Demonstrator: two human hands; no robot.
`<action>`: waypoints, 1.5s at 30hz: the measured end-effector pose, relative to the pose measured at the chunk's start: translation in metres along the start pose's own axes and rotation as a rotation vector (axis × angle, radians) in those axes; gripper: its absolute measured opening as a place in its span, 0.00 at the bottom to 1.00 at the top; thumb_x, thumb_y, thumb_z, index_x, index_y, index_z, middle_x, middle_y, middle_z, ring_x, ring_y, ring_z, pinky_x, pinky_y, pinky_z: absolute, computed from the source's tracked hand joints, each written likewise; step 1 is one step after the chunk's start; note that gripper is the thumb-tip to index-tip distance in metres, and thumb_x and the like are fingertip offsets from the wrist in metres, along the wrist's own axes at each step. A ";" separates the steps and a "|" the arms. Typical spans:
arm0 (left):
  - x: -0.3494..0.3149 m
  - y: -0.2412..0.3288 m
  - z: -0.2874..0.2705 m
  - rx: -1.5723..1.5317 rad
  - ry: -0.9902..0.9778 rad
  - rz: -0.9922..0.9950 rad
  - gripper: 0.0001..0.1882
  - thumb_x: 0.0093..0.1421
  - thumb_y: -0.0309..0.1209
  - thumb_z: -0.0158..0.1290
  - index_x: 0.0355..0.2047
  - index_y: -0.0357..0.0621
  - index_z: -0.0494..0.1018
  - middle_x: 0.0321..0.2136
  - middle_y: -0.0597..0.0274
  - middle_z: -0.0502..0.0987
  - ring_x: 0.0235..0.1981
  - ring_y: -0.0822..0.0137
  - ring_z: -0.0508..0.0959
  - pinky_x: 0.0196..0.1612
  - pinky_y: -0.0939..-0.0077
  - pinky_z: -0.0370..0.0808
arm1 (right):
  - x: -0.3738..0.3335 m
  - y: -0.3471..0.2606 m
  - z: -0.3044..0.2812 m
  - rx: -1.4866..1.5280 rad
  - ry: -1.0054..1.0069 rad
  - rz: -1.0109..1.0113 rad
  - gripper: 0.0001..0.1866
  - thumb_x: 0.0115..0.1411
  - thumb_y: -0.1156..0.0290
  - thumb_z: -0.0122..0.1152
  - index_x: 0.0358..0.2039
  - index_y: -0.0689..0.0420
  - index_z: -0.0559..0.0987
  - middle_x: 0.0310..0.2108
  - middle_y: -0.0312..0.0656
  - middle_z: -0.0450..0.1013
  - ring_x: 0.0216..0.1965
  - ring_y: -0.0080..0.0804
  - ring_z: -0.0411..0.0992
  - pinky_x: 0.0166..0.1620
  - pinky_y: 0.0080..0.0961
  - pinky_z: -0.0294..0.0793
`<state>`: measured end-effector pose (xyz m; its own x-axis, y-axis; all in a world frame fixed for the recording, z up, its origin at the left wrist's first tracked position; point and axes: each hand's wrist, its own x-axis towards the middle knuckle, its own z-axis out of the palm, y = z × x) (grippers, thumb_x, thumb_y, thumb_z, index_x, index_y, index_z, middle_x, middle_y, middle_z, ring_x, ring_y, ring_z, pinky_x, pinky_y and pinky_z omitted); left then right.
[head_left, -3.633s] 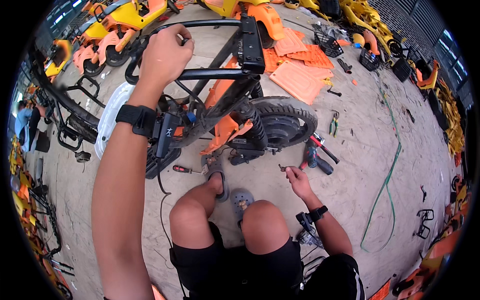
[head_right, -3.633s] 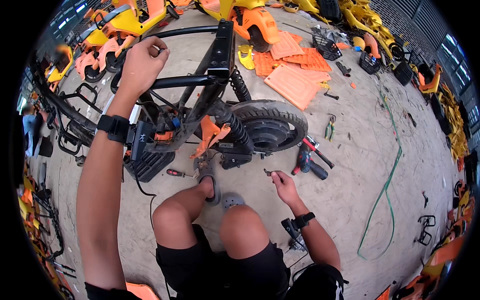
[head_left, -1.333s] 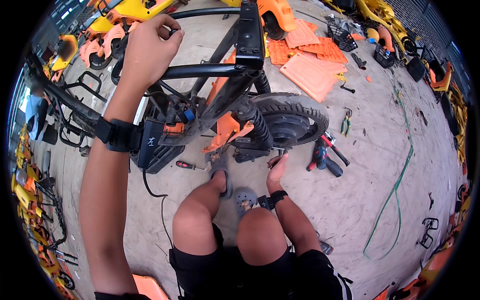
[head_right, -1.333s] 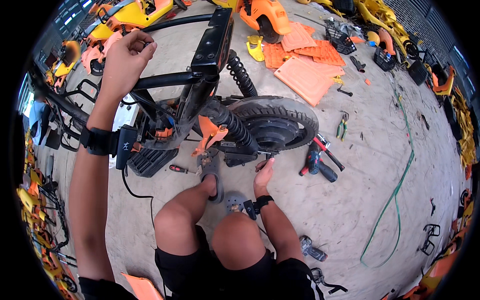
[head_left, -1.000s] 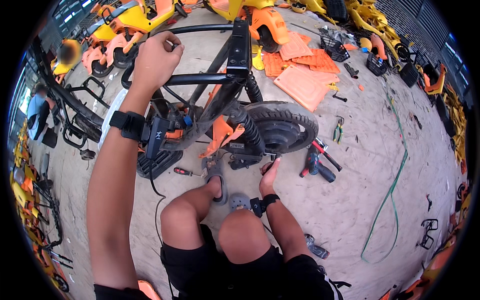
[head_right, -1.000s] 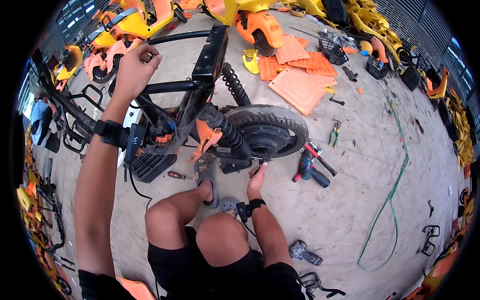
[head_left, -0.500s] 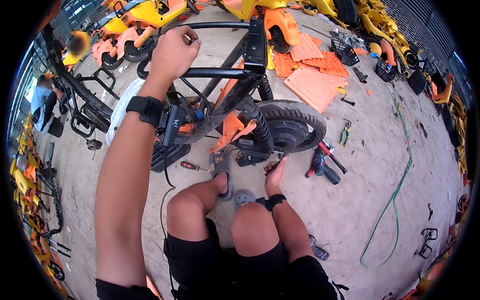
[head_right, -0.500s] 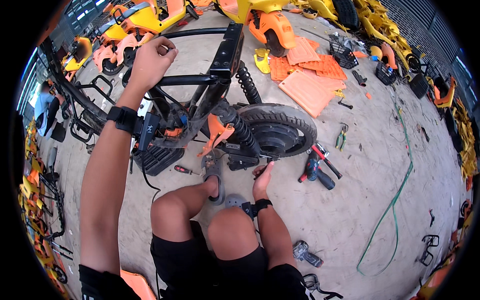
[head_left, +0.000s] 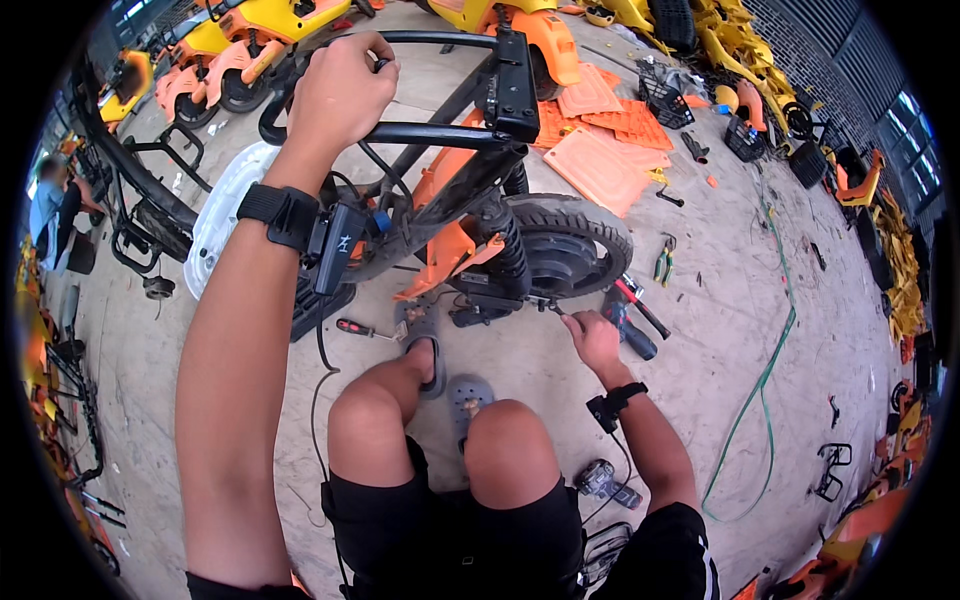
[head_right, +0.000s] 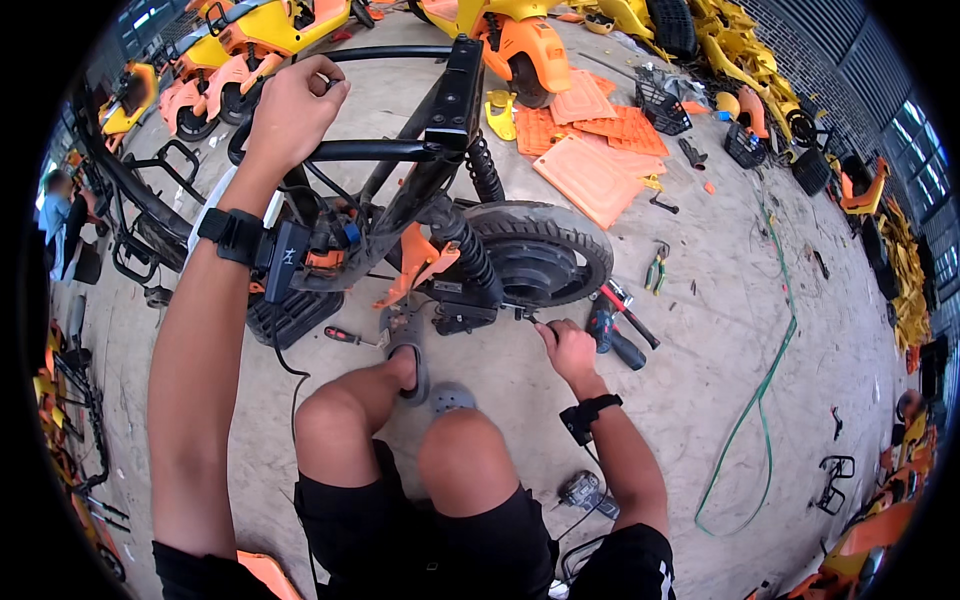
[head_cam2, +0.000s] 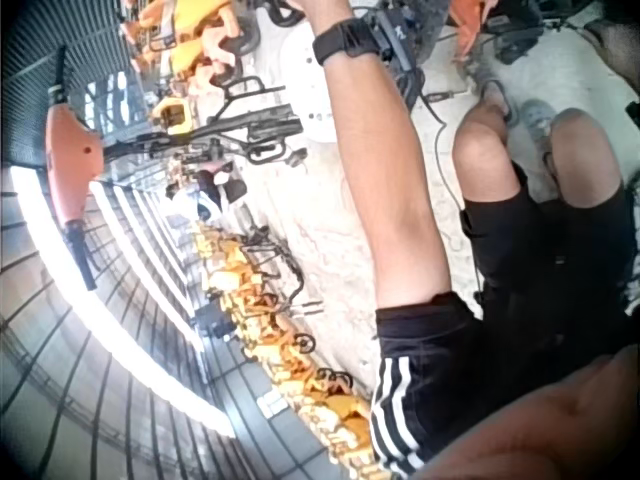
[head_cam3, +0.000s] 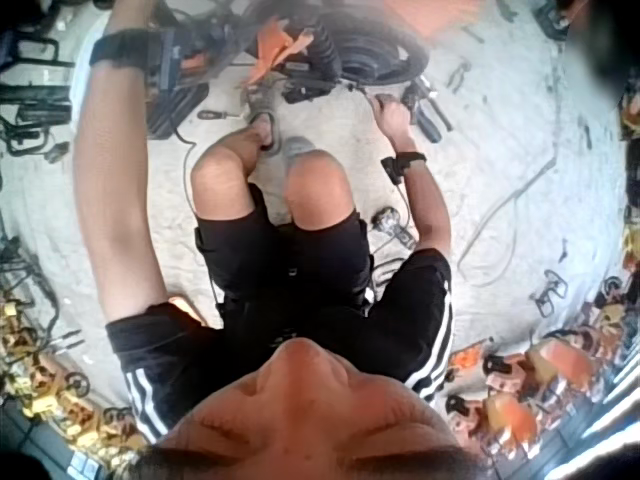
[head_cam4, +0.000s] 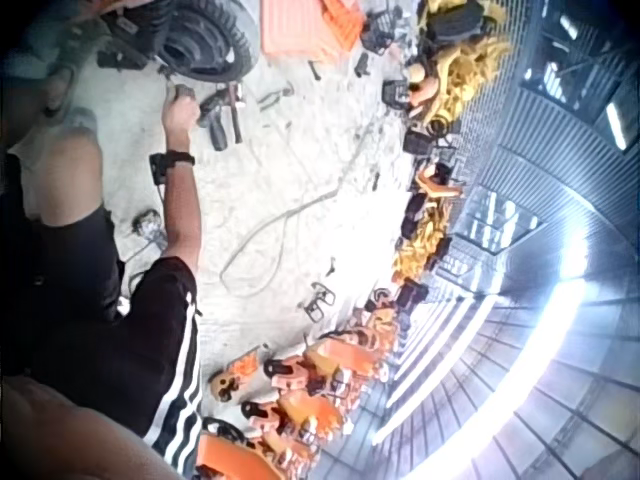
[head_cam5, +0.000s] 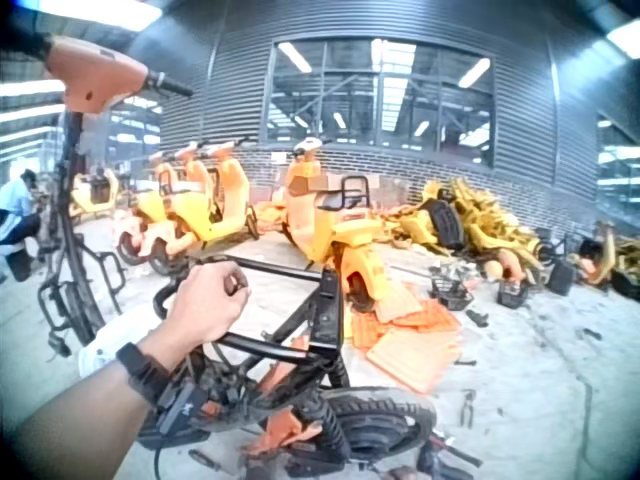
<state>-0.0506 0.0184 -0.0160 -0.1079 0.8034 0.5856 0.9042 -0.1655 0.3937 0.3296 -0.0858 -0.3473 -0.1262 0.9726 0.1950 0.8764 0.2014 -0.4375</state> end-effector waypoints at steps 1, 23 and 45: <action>0.000 -0.003 0.002 0.011 0.019 0.019 0.12 0.56 0.36 0.55 0.36 0.42 0.78 0.22 0.57 0.77 0.26 0.57 0.77 0.34 0.64 0.72 | 0.006 -0.001 -0.012 -0.059 -0.041 -0.051 0.21 0.62 0.50 0.57 0.28 0.56 0.83 0.28 0.45 0.77 0.28 0.47 0.76 0.32 0.39 0.76; 0.000 -0.007 0.003 0.047 -0.015 0.062 0.12 0.57 0.38 0.55 0.36 0.43 0.77 0.21 0.59 0.76 0.26 0.59 0.76 0.32 0.64 0.72 | 0.071 -0.065 -0.069 -0.733 -0.492 -0.298 0.20 0.57 0.48 0.60 0.25 0.52 0.84 0.26 0.41 0.80 0.31 0.40 0.80 0.34 0.33 0.76; 0.007 -0.007 0.003 -0.162 -0.159 0.048 0.13 0.61 0.37 0.56 0.38 0.38 0.76 0.21 0.65 0.75 0.19 0.78 0.68 0.24 0.80 0.66 | 0.027 0.031 -0.003 -0.239 -0.040 -0.356 0.25 0.64 0.47 0.51 0.19 0.53 0.73 0.15 0.41 0.74 0.18 0.43 0.74 0.23 0.38 0.71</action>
<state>-0.0561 0.0270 -0.0169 0.0115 0.8702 0.4926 0.8272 -0.2850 0.4842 0.3549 -0.0537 -0.3535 -0.4543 0.8519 0.2605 0.8572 0.4976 -0.1325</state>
